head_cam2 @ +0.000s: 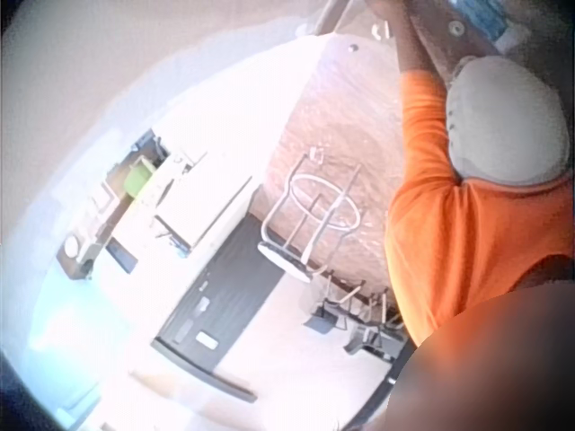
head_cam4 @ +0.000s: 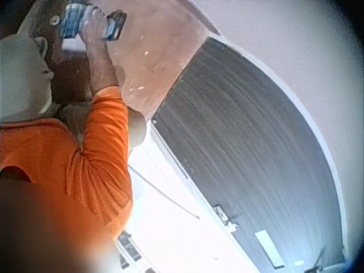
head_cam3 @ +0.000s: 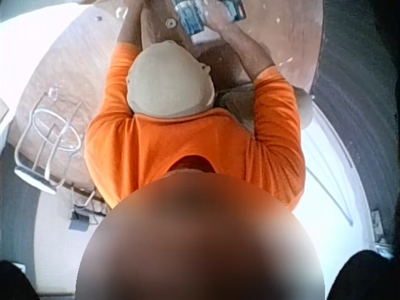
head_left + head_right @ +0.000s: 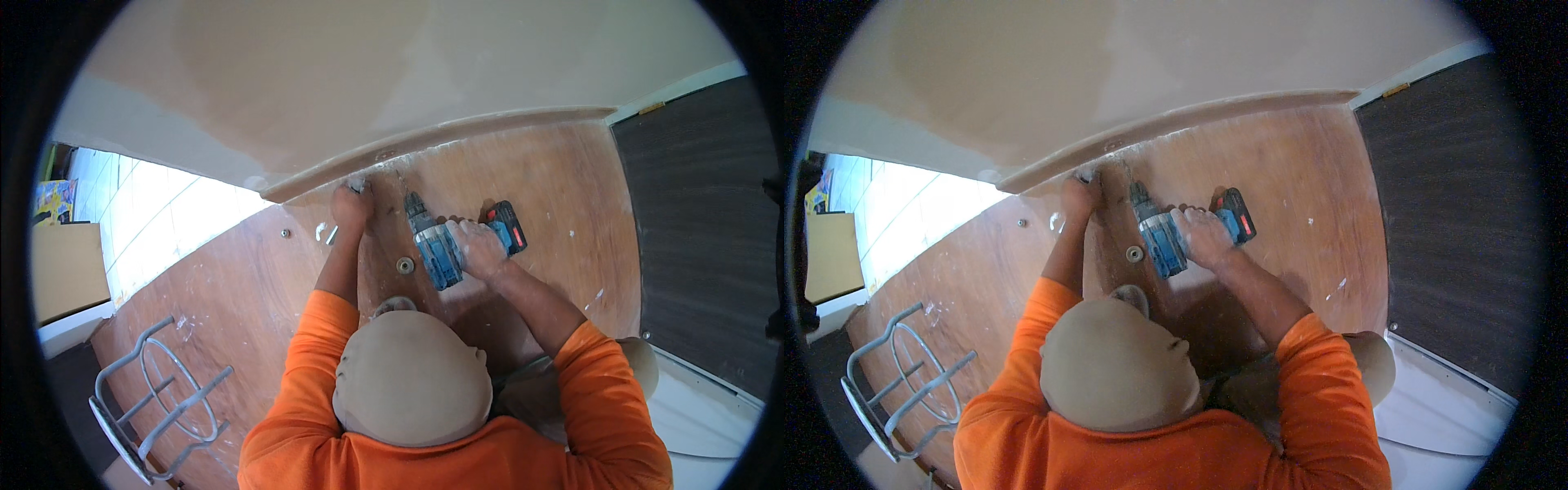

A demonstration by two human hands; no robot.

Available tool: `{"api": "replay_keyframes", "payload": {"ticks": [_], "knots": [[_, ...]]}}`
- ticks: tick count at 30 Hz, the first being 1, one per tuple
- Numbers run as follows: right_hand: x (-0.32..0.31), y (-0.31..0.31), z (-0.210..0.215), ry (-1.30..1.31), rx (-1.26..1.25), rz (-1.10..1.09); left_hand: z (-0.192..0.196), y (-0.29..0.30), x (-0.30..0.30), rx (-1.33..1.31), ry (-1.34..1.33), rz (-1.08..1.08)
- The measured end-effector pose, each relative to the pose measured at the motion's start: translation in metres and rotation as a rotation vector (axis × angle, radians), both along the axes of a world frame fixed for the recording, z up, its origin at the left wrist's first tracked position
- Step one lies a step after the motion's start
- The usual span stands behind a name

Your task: The person installs a door hinge by hand-tightening a bolt into the door frame, then uses a cordless drill to drive a screw into the frame. The person is sitting on the floor during the task.

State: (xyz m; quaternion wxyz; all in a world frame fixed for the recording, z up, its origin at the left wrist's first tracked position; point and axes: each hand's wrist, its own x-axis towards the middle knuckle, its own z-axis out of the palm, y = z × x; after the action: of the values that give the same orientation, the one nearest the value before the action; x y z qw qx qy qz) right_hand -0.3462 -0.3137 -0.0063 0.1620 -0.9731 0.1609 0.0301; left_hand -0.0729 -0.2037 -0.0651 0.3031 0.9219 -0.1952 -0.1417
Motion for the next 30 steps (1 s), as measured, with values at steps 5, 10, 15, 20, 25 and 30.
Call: {"api": "replay_keyframes", "payload": {"ticks": [5, 10, 15, 20, 25, 30], "knots": [[0.001, -0.001, -0.002, -0.033, -0.008, -0.034, 0.001, -0.015, 0.003, -0.706, 0.871, 0.128], [0.000, -0.003, -0.003, -0.003, 0.025, -0.054, 0.003, -0.029, 0.009, -0.843, 1.189, 0.267], [0.004, -0.004, -0.003, 0.004, 0.038, -0.052, 0.003, -0.036, 0.010, -0.843, 1.172, 0.296], [0.007, -0.005, -0.003, -0.003, 0.034, -0.039, 0.002, -0.038, 0.009, -0.858, 1.163, 0.365], [0.010, -0.006, -0.003, 0.009, 0.041, -0.031, -0.003, -0.038, 0.011, -0.945, 1.252, 0.317], [0.015, -0.006, -0.004, 0.008, 0.050, -0.046, -0.011, -0.038, 0.013, -0.979, 1.314, 0.345]]}}
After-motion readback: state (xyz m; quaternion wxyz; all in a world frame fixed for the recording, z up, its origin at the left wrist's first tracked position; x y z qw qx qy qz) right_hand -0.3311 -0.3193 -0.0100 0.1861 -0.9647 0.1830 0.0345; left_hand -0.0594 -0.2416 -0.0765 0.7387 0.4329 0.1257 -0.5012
